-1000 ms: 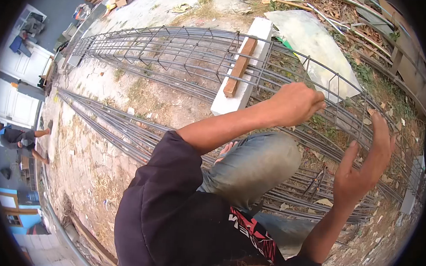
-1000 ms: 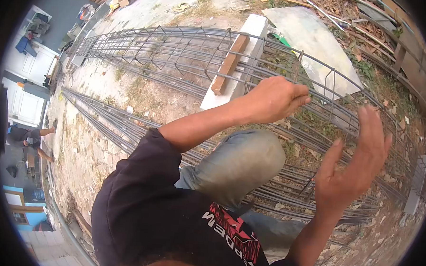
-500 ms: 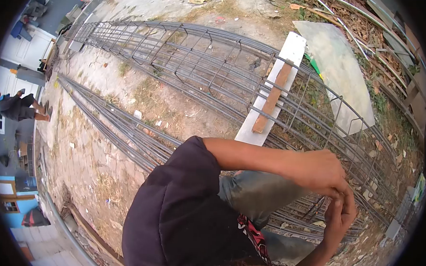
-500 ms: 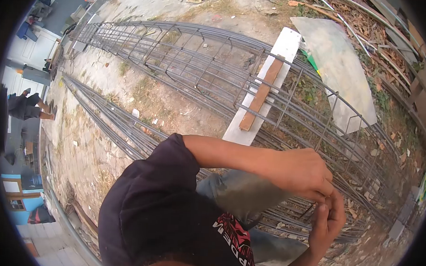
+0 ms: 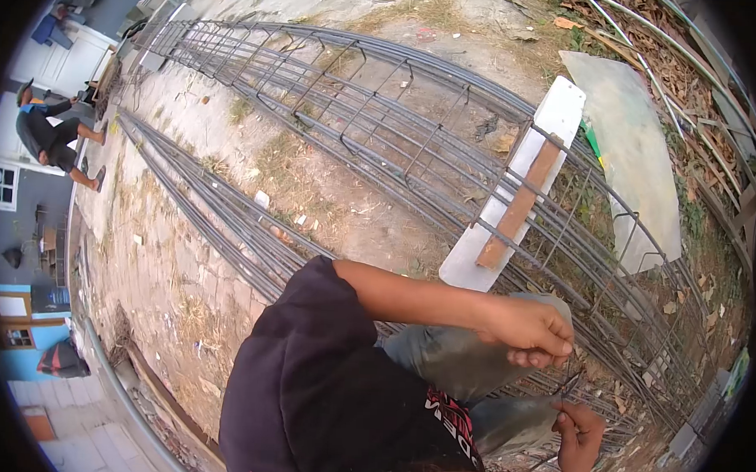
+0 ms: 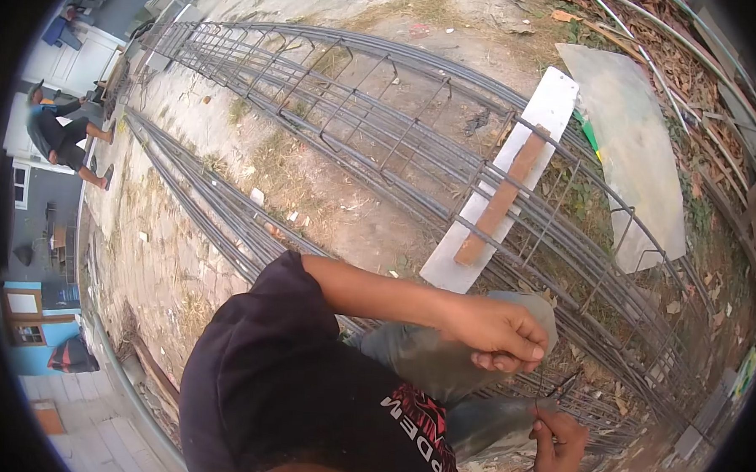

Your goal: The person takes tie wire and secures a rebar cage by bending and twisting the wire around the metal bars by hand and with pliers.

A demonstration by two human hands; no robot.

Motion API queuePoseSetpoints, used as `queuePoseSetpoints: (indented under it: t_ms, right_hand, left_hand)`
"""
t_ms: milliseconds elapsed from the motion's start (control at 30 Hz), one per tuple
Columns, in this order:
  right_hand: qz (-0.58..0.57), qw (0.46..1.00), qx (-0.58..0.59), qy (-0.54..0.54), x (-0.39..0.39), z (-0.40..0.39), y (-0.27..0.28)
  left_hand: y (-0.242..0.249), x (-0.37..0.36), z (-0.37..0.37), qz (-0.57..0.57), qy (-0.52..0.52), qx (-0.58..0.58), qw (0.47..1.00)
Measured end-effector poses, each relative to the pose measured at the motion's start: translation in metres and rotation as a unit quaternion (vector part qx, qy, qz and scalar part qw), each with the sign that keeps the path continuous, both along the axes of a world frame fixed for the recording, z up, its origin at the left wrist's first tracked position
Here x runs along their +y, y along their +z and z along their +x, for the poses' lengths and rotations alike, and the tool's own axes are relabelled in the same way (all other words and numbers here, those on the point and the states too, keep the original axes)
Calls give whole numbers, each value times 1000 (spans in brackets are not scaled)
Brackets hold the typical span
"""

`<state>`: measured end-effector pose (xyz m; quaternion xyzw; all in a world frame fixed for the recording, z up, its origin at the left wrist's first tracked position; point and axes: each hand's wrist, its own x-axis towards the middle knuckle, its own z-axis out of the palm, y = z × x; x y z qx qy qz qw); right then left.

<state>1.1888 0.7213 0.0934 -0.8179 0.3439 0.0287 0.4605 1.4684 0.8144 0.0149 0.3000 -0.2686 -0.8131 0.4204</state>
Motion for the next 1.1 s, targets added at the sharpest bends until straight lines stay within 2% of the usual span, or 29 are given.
queuePoseSetpoints:
  t_ms: [33,67,133,167,233,333,400,467,567,633,733,767,833,900,967,1033,1100]
  right_hand:
    - [21,999,-3,25,-1,5,-3]
    - [44,999,-22,3,2,13,-6]
    - [88,993,-61,-50,15,30,-12]
    - [110,988,-84,-69,23,42,-9]
    - [84,992,-86,-39,23,46,-16]
    - [79,986,-146,-26,10,39,-18]
    - [102,979,-171,-33,17,31,-4]
    - [104,984,-141,-37,22,62,16]
    - [92,992,-44,-72,33,86,21]
    - [-11,992,-95,-81,27,78,7]
    - [-120,982,-125,-71,20,81,-8]
    - [-173,974,-127,-75,16,90,-15]
    - [-250,957,-114,-93,2,108,-32]
    - [-297,948,-69,-89,-19,135,-51]
    - [-333,941,-32,-57,-36,171,-76]
    - [-359,933,2,-24,-50,202,-110]
    - [-359,932,26,-32,-51,222,-127]
  left_hand:
    - [-5,3,2,-3,-11,2,1000]
    - [-6,7,8,-108,34,-87,990]
    - [-5,11,21,-309,109,-261,908]
    - [-1,12,26,-306,121,-289,899]
    - [11,18,39,-300,142,-346,878]
    - [16,21,74,-384,31,-301,873]
    - [28,25,78,-340,14,-341,877]
    - [27,18,71,-304,23,-398,865]
    - [27,1,52,-339,18,-435,834]
    - [28,-10,49,-360,51,-464,808]
    - [24,-24,57,-326,-14,-448,832]
    - [15,-30,62,-356,8,-463,812]
    - [1,-48,81,-322,131,-492,798]
    - [-15,-81,117,-210,235,-531,787]
    - [-40,-113,145,-202,179,-690,672]
    - [-71,-134,151,-184,84,-746,634]
    - [-71,-143,148,-160,14,-789,592]
